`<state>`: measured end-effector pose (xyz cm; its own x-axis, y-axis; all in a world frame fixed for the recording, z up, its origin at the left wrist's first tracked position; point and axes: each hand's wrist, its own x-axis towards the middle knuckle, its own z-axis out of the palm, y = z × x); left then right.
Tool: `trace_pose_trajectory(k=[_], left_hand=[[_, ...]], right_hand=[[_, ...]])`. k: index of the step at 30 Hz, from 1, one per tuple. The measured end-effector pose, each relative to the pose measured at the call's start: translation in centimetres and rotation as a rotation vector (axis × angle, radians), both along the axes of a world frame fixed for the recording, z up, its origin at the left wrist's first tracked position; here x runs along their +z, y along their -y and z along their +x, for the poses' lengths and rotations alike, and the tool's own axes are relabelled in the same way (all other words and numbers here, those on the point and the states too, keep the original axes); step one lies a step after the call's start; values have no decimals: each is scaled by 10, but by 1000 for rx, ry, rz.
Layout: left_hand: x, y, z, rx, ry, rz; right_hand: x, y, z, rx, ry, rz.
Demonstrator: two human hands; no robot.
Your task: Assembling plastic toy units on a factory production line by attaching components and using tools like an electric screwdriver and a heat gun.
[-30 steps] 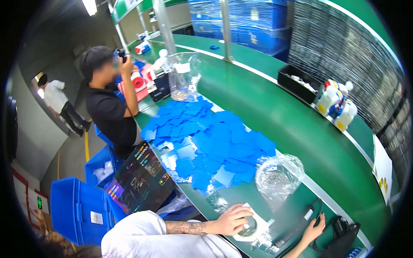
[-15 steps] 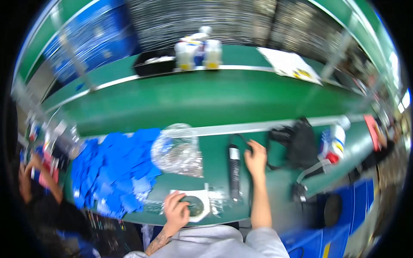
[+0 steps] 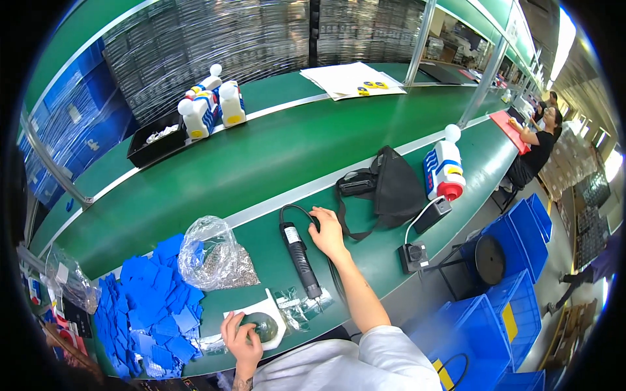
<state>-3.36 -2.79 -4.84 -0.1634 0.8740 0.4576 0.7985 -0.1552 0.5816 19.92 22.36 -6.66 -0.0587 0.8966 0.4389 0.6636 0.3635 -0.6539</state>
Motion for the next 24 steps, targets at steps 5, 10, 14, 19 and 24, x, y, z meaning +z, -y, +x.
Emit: trace_pose_trajectory(k=[5,10,14,19,24], left_hand=[[-1,-1,0,0,-2,5],[6,-3,1,-26,-14,5],[7,-2,1,-21,-20,7],[6,-3,0,-20,-15,8],[7,-3,1,-15,-3,14]], right_hand=[[7,1,3,-1,5,-13],[2,-1,4,-19,14,-7],[4,-1,2,-11,-3,-8],[4,-1,3,-7,-7,-4],[4,0,3,-12,5,-10]])
